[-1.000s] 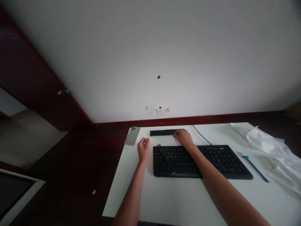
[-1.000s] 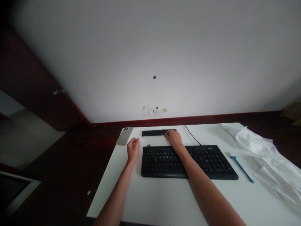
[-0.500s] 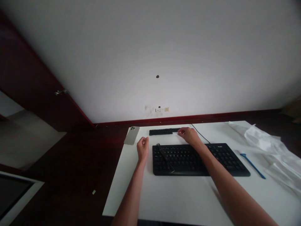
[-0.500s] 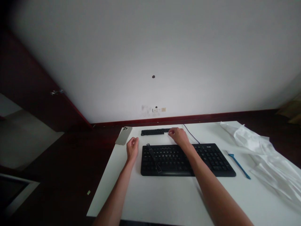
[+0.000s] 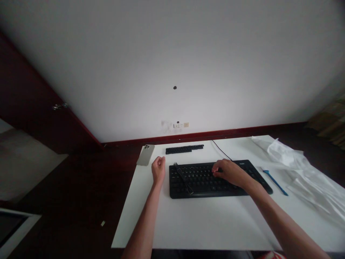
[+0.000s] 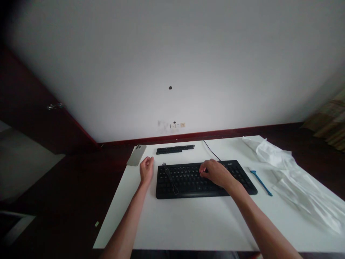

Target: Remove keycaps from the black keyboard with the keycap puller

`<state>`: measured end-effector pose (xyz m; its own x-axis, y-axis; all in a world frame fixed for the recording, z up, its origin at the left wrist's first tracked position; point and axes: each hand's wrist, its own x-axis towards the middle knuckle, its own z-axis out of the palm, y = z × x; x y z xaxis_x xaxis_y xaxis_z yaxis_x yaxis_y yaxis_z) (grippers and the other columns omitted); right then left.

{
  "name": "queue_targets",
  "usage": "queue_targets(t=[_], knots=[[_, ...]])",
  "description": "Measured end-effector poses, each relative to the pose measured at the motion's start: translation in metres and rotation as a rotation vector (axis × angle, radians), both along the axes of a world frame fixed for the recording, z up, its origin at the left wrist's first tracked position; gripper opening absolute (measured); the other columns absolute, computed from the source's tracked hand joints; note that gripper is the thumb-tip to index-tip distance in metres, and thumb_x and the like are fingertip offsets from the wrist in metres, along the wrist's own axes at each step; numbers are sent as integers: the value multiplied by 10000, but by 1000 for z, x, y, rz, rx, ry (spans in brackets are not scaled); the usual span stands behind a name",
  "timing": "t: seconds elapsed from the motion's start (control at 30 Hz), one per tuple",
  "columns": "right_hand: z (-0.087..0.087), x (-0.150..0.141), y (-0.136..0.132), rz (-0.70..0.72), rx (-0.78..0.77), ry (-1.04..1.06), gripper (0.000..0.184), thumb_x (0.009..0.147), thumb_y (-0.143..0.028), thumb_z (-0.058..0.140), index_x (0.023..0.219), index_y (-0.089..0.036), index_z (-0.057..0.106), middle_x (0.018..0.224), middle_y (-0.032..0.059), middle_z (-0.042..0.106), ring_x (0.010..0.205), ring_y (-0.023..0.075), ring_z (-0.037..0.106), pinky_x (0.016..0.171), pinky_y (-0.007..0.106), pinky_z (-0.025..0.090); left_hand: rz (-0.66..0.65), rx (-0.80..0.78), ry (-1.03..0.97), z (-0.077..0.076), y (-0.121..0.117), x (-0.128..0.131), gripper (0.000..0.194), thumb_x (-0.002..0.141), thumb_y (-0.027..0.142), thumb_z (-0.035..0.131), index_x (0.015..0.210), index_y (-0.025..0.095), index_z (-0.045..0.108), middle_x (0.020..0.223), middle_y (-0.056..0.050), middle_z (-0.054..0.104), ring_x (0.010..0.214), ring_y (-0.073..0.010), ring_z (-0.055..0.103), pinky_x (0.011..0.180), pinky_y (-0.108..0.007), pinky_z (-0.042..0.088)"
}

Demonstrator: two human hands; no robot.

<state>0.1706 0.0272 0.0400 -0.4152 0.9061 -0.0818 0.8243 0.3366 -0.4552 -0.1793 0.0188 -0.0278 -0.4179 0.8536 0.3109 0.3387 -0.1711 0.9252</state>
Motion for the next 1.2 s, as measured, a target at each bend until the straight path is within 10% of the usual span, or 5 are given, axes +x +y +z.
queue_targets(t=[0.47, 1.2], knots=[[-20, -39, 92, -133, -46, 86, 146, 856, -236, 700, 826, -248, 842, 857, 15, 818, 875, 211, 752, 787, 243, 504, -1, 7, -3, 0, 1, -1, 457, 942, 519, 567, 652, 211, 395, 593, 55, 344, 584, -124, 349, 578, -247, 268], [-37, -74, 98, -313, 67, -42, 179, 853, -354, 738, 948, -219, 806, 948, 96, 797, 941, 256, 736, 808, 296, 505, 1, -2, -32, -1, 3, -1, 465, 920, 549, 575, 642, 215, 409, 592, 52, 351, 581, -129, 339, 567, -249, 260]])
